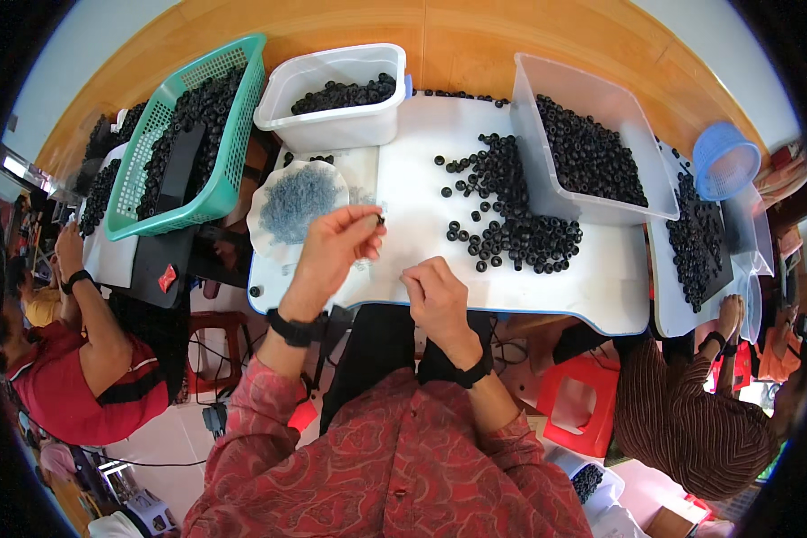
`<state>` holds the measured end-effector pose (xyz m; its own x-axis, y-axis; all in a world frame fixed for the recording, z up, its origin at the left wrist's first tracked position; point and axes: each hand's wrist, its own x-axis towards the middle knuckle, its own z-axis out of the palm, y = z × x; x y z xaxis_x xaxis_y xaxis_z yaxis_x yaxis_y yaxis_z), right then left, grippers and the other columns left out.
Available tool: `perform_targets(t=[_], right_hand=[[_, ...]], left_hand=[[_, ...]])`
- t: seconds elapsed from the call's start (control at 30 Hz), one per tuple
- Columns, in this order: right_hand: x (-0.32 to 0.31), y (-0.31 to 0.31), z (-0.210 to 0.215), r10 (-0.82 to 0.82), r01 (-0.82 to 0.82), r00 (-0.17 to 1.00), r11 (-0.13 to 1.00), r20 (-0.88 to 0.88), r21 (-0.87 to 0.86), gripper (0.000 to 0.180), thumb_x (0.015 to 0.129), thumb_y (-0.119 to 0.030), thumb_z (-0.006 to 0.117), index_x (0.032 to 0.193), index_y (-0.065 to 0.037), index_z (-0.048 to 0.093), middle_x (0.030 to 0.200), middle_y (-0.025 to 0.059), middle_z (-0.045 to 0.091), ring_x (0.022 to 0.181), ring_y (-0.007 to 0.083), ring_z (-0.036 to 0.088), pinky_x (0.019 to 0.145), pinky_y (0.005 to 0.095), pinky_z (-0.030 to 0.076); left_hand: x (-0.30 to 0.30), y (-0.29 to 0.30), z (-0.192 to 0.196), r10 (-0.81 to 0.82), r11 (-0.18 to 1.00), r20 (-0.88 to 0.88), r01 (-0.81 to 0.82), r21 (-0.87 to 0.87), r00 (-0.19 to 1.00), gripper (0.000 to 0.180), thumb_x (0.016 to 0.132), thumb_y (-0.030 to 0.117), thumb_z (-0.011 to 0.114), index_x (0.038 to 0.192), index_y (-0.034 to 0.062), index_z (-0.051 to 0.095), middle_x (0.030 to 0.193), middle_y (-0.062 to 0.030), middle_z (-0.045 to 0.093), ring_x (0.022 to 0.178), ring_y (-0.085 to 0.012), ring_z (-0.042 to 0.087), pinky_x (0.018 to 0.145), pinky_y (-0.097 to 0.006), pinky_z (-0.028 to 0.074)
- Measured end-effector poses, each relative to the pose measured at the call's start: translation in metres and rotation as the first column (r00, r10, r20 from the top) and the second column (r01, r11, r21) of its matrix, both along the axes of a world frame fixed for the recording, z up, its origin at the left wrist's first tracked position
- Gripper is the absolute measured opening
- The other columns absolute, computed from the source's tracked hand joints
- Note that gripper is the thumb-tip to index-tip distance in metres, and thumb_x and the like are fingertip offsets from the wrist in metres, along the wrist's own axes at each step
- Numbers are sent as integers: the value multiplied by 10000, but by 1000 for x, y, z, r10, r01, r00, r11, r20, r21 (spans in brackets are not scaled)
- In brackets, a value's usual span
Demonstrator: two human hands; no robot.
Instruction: Assembling small black plastic parts by hand at a workbench.
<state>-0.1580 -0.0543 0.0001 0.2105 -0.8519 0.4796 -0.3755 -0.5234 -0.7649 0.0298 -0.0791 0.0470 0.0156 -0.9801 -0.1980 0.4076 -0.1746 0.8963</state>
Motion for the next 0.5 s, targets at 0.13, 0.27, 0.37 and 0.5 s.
perform_targets(t=[0.13, 0.27, 0.37, 0.5], right_hand=[[2, 0, -6, -43, 37, 995, 997, -95, -68, 101, 790, 20, 712, 842, -47, 659, 822, 73, 603, 633, 239, 620, 562, 334, 504], [-1, -2, -7, -32, 29, 996, 999, -79, -38, 107, 787, 20, 715, 842, -53, 660, 817, 72, 602, 632, 236, 621, 556, 332, 501], [2, 0, -5, -24, 22, 997, 1000, -71, -15, 108, 786, 20, 717, 838, -55, 660, 812, 70, 600, 629, 234, 618, 551, 330, 497], [1, -2, -6, -15, 12, 998, 999, -64, -48, 112, 783, 22, 721, 836, -54, 659, 811, 70, 599, 623, 222, 614, 546, 325, 491]], left_hand=[[20, -51, 17, 68, 997, -40, -69, -21, 997, 203, 956, 78, 631, 1101, -63, 646, 865, -90, 684, 698, -135, 644, 647, -270, 566], [33, -112, 38, 179, 972, -46, -184, -143, 983, 172, 949, 75, 632, 1019, -80, 653, 831, -95, 674, 678, -151, 642, 660, -279, 567], [47, -141, 52, 207, 956, -21, -207, -207, 978, 211, 958, 76, 625, 1077, -98, 616, 912, -124, 666, 791, -180, 662, 740, -297, 575], [42, -145, 56, 290, 943, 44, -277, -184, 956, 240, 970, 104, 621, 1078, -110, 619, 925, -133, 677, 794, -182, 663, 744, -294, 574]])
